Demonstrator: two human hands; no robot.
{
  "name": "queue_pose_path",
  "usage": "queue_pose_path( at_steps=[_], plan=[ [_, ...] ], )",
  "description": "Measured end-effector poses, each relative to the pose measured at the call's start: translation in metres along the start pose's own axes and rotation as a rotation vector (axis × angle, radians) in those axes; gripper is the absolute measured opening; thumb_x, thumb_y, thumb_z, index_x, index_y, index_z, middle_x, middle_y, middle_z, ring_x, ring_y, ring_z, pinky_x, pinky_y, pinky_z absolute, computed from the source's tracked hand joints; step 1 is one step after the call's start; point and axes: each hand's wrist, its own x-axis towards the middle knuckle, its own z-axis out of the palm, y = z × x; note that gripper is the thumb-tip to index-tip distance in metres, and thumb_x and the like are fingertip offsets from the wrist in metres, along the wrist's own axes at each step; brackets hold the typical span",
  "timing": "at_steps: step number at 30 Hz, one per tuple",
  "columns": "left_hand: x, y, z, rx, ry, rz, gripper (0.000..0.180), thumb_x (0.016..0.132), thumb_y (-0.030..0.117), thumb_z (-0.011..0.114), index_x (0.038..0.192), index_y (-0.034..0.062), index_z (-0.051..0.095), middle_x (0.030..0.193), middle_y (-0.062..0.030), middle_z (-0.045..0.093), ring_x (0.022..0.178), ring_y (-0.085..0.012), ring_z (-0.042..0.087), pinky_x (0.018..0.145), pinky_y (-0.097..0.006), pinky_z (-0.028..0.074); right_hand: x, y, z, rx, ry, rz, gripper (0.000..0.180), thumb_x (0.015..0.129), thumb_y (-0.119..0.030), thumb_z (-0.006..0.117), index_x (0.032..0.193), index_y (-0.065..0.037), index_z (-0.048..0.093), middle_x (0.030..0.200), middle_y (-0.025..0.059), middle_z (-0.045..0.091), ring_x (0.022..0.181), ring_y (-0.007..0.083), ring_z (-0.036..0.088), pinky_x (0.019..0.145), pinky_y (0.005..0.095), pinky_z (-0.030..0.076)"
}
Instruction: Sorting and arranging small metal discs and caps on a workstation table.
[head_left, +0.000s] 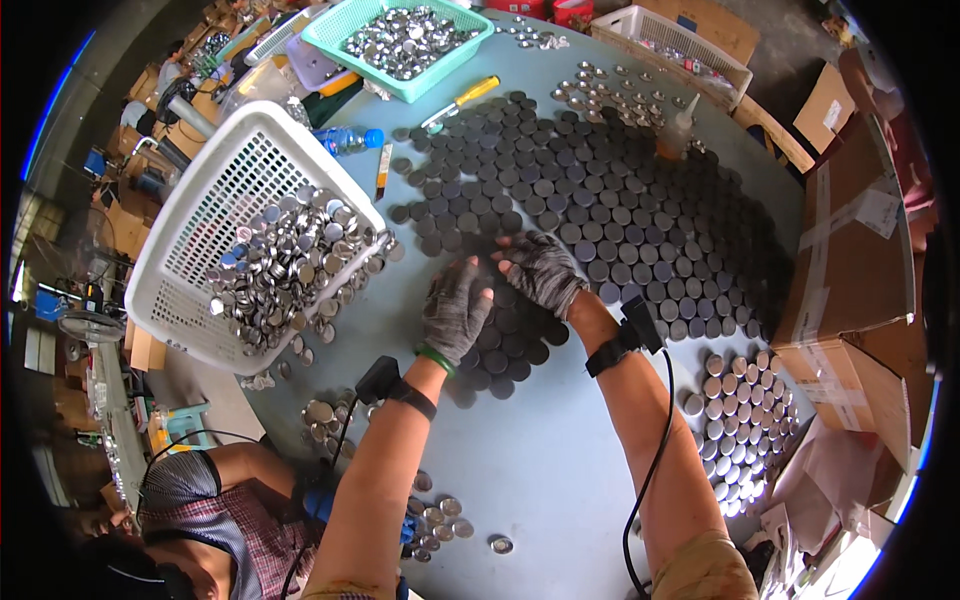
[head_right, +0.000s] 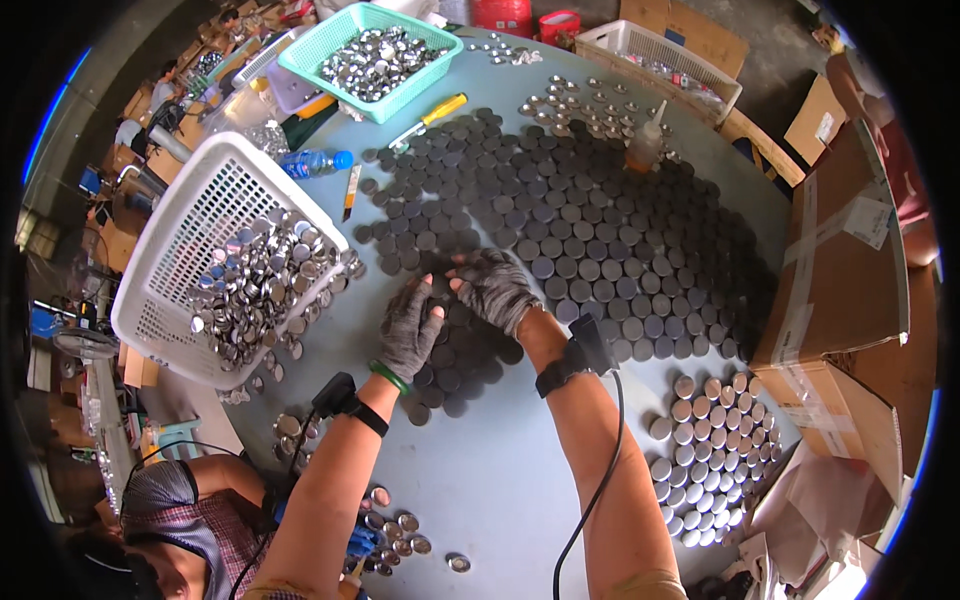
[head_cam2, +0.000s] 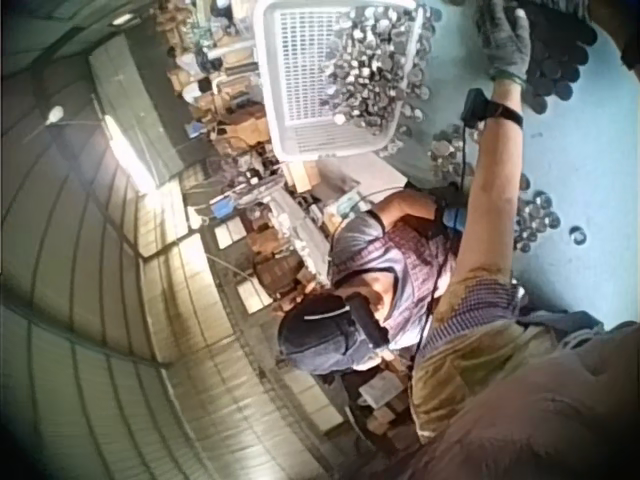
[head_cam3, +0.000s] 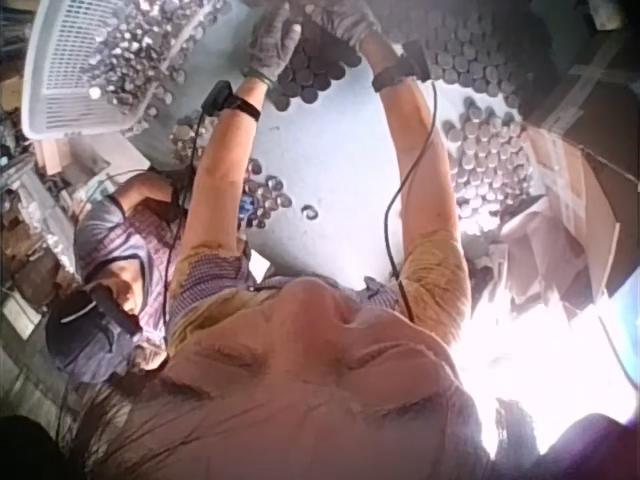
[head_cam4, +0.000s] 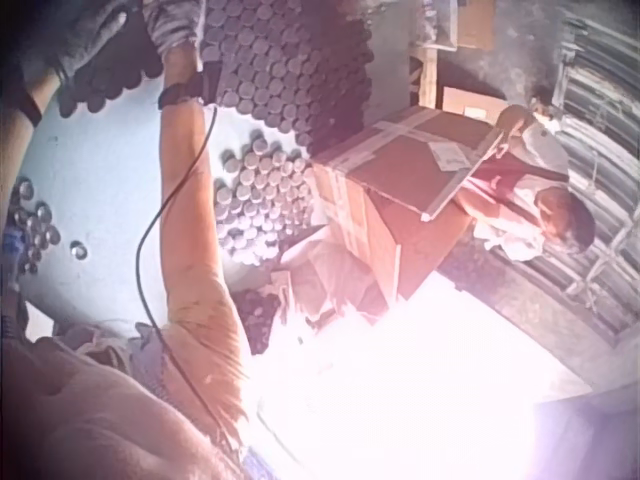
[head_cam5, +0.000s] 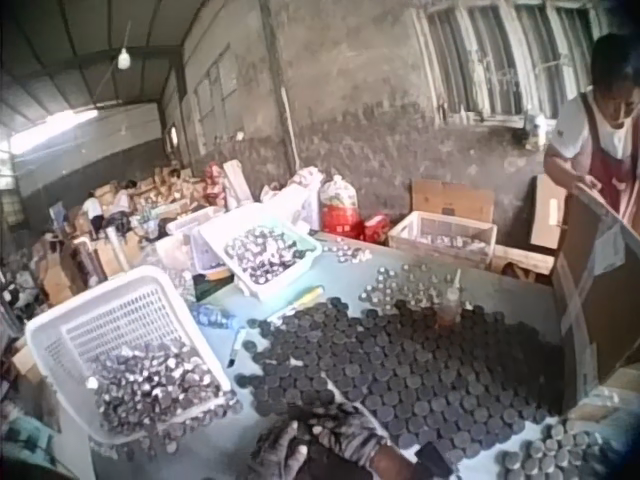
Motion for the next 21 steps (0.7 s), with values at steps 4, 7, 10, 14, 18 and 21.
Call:
queue_pose_path(
  at_steps=[4, 7, 10, 14, 18, 21],
  plan=[
    [-0.007, 0.012, 0.001, -0.012, 0.030, 0.023, 0.049, 0.084, 0.035, 0.055, 0.124, 0.0063, 0.048, 0.120, -0.0172, 0.052, 0.112, -0.0367, 0.048, 0.099, -0.047, 0.034, -0.021, -0.007, -0.002, 0.035, 0.001, -0.006, 0.027, 0.085, -0.031, 0.056, 0.103, -0.013, 0.066, 0.119, 0.0053, 0.058, 0.113, 0.0283, 0.047, 0.100, 0.0381, 0.033],
    [-0.017, 0.029, -0.001, -0.029, 0.020, 0.028, 0.048, 0.083, 0.034, 0.055, 0.122, 0.0056, 0.048, 0.120, -0.0160, 0.052, 0.112, -0.0352, 0.049, 0.099, -0.047, 0.034, -0.045, -0.015, -0.007, -0.015, 0.007, -0.031, 0.026, 0.084, -0.028, 0.057, 0.102, -0.013, 0.066, 0.117, 0.0058, 0.059, 0.112, 0.0283, 0.047, 0.099, 0.0387, 0.034],
    [-0.030, 0.050, -0.003, -0.043, -0.017, 0.032, 0.048, 0.083, 0.033, 0.056, 0.121, 0.0051, 0.049, 0.121, -0.0143, 0.053, 0.113, -0.0334, 0.048, 0.099, -0.047, 0.034, -0.072, -0.022, -0.014, -0.070, 0.025, -0.036, 0.026, 0.083, -0.027, 0.057, 0.102, -0.012, 0.066, 0.117, 0.0066, 0.059, 0.113, 0.0282, 0.047, 0.098, 0.0394, 0.035],
    [-0.051, 0.077, 0.001, -0.024, -0.057, 0.057, 0.047, 0.082, 0.031, 0.056, 0.121, 0.0058, 0.049, 0.123, -0.0120, 0.052, 0.118, -0.0306, 0.045, 0.102, -0.045, 0.031, -0.113, -0.035, -0.026, -0.065, 0.048, 0.029, 0.029, 0.081, -0.027, 0.058, 0.104, -0.010, 0.065, 0.118, 0.0073, 0.058, 0.114, 0.0285, 0.047, 0.098, 0.0409, 0.034],
    [-0.074, 0.110, 0.002, -0.013, -0.105, 0.073, 0.046, 0.082, 0.031, 0.056, 0.121, 0.0067, 0.050, 0.123, -0.0110, 0.051, 0.121, -0.0285, 0.042, 0.103, -0.045, 0.029, -0.160, -0.059, -0.039, -0.156, 0.092, 0.100, 0.030, 0.080, -0.025, 0.058, 0.105, -0.010, 0.064, 0.118, 0.0067, 0.057, 0.114, 0.0293, 0.046, 0.097, 0.0426, 0.035],
    [-0.093, 0.140, 0.000, -0.058, -0.151, 0.063, 0.044, 0.086, 0.029, 0.052, 0.122, 0.0049, 0.049, 0.123, -0.0120, 0.053, 0.120, -0.0309, 0.044, 0.102, -0.046, 0.030, -0.198, -0.075, -0.045, -0.173, 0.118, 0.171, 0.031, 0.079, -0.025, 0.058, 0.106, -0.010, 0.063, 0.117, 0.0071, 0.057, 0.113, 0.0301, 0.046, 0.097, 0.0431, 0.036]
  ],
)
